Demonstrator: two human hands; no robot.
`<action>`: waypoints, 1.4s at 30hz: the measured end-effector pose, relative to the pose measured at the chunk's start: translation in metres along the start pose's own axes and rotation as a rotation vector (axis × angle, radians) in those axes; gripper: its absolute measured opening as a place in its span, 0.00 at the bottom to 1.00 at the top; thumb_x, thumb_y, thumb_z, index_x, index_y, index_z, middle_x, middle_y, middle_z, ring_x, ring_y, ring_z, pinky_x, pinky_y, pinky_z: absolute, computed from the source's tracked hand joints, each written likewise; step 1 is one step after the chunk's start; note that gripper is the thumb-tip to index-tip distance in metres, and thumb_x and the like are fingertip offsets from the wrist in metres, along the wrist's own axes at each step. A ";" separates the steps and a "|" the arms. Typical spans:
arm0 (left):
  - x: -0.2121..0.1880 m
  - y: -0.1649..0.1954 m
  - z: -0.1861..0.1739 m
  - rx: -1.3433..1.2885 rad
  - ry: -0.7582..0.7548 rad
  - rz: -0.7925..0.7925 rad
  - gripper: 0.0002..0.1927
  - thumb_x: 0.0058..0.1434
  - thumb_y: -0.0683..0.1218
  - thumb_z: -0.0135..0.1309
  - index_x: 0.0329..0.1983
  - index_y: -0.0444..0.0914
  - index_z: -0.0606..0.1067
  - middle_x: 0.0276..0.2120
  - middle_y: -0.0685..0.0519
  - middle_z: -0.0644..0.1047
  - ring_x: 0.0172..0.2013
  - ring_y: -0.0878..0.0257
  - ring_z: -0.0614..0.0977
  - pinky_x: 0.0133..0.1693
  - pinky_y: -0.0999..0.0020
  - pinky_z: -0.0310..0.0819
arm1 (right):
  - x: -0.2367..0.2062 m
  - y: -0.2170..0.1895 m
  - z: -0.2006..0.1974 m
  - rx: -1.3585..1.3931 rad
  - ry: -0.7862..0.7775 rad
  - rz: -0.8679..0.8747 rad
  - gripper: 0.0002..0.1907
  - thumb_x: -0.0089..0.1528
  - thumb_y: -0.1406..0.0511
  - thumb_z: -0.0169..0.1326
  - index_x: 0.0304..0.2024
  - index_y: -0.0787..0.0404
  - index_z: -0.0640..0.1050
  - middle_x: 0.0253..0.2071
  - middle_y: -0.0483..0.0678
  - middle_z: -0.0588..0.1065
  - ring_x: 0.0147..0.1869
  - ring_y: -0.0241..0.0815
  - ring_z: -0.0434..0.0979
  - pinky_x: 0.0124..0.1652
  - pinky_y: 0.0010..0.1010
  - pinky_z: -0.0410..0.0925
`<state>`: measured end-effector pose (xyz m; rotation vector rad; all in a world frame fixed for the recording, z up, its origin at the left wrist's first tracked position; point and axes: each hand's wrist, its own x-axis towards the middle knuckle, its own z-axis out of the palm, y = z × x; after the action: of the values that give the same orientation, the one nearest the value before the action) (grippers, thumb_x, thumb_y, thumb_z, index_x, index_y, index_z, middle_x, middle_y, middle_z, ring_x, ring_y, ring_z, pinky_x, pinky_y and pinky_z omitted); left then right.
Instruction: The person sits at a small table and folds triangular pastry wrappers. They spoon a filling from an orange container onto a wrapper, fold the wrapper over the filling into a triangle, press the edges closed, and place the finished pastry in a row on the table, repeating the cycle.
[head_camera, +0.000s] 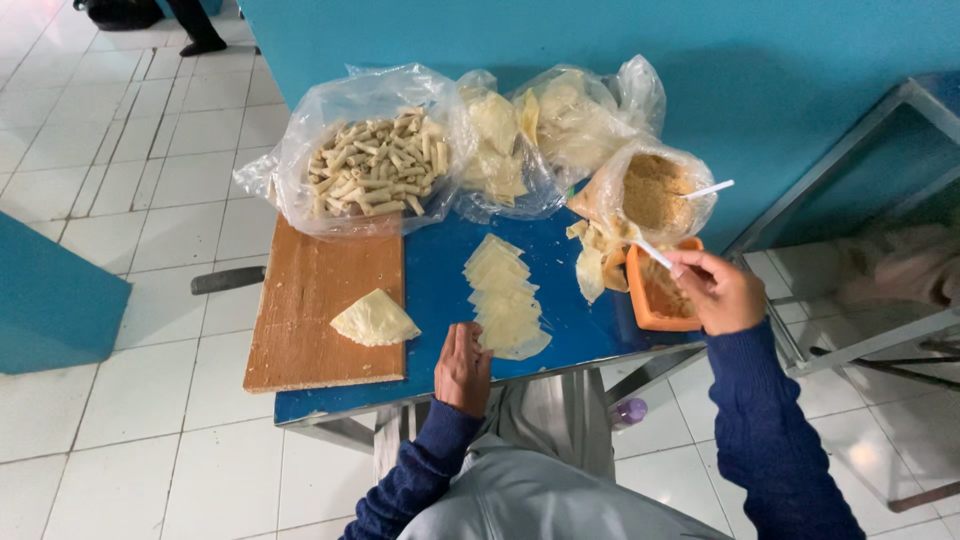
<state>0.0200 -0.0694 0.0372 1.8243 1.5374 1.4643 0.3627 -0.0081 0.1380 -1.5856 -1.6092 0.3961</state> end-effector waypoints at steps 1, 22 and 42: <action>-0.001 0.001 0.000 0.008 0.005 0.009 0.20 0.51 0.33 0.59 0.46 0.33 0.69 0.38 0.45 0.74 0.32 0.53 0.78 0.36 0.61 0.74 | -0.010 -0.001 0.005 0.094 -0.070 -0.031 0.12 0.66 0.68 0.57 0.52 0.60 0.83 0.39 0.46 0.82 0.39 0.31 0.80 0.38 0.21 0.71; 0.001 0.005 0.003 -0.038 0.048 0.040 0.01 0.57 0.34 0.53 0.31 0.31 0.72 0.43 0.42 0.68 0.37 0.49 0.78 0.36 0.60 0.76 | -0.081 -0.047 0.072 -0.381 -0.136 -0.885 0.21 0.54 0.75 0.57 0.51 0.61 0.80 0.40 0.49 0.72 0.41 0.49 0.75 0.40 0.38 0.70; 0.007 0.010 0.000 -0.051 -0.145 0.071 0.13 0.54 0.38 0.60 0.42 0.35 0.73 0.39 0.46 0.76 0.36 0.51 0.81 0.39 0.58 0.76 | 0.011 -0.034 0.010 -0.646 0.303 -0.470 0.10 0.68 0.70 0.58 0.53 0.58 0.81 0.44 0.52 0.74 0.50 0.54 0.76 0.50 0.43 0.70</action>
<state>0.0248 -0.0669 0.0480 1.9276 1.3669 1.3560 0.3341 0.0000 0.1604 -1.5338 -1.8899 -0.6447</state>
